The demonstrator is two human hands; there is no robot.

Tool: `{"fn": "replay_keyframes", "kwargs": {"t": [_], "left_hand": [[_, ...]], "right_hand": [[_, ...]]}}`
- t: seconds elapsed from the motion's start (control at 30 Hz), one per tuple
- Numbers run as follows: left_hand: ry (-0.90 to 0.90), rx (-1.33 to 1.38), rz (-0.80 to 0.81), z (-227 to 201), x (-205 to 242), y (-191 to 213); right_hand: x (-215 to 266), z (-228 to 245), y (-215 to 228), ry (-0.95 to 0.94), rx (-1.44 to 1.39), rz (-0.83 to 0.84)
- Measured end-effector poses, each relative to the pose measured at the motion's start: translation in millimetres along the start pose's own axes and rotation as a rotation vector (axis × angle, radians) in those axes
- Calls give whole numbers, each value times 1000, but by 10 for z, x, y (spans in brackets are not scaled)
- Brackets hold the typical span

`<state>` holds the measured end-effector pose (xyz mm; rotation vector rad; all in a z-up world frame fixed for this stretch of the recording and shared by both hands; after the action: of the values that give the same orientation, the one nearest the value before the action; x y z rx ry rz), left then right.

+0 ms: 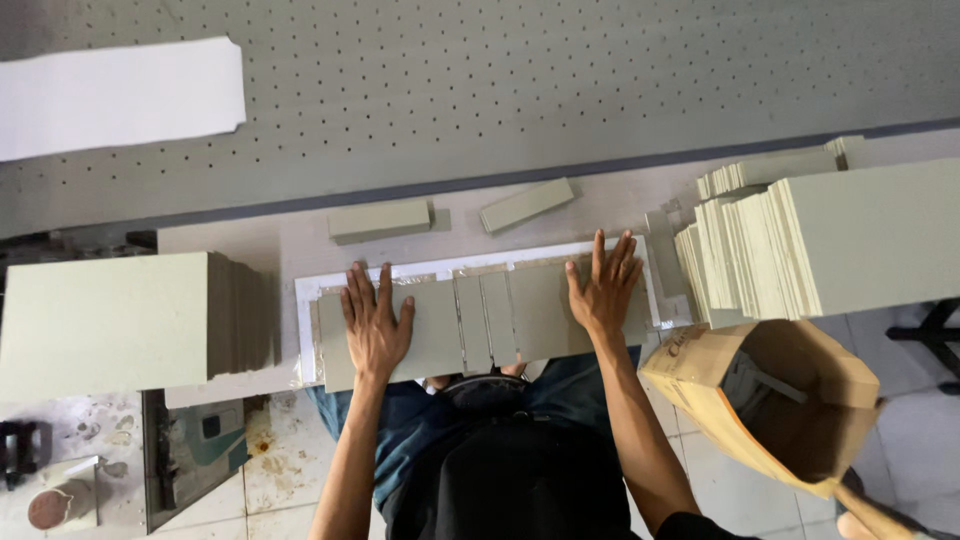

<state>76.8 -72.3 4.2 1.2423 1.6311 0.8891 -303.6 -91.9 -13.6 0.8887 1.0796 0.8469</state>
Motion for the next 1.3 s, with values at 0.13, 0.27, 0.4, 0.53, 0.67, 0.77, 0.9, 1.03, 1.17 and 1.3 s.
{"fn": "replay_keyframes", "kwargs": {"t": [0.13, 0.27, 0.4, 0.53, 0.67, 0.77, 0.9, 1.03, 1.17, 1.3], "left_hand": [[-2, 15, -31, 155, -39, 51], [-5, 9, -69, 302, -61, 102], [2, 16, -63, 438, -97, 171], [67, 51, -39, 606, -107, 242], [84, 61, -54, 748, -136, 308], [79, 43, -69, 859, -146, 319], [69, 52, -83, 992, -156, 395], [85, 64, -68, 1131, -172, 458], [72, 45, -70, 1303, -174, 474], [80, 52, -65, 1442, -196, 514]], "right_hand": [[37, 158, -66, -12, -7, -3], [64, 296, -111, -11, 17, -4], [88, 424, -147, -15, 29, -10], [150, 576, -148, -40, 8, 13], [184, 708, -185, -31, 11, 3], [211, 798, -232, -14, 52, -8], [261, 967, -227, -39, 0, 5], [302, 1122, -245, -46, -6, 0], [327, 1327, -181, -24, 12, -1], [373, 1465, -230, 12, 1, -15]]}}
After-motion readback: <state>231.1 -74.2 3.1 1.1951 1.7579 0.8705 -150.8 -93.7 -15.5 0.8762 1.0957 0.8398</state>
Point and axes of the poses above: each hand's wrist, its own x-axis away from the middle knuckle, its own y-axis out of the back of the hand, z = x × y, the point moved 7 cm from there along -x, towards the middle knuckle, and after that the axes turned 9 degrees about -z, right-handed, at the moved point
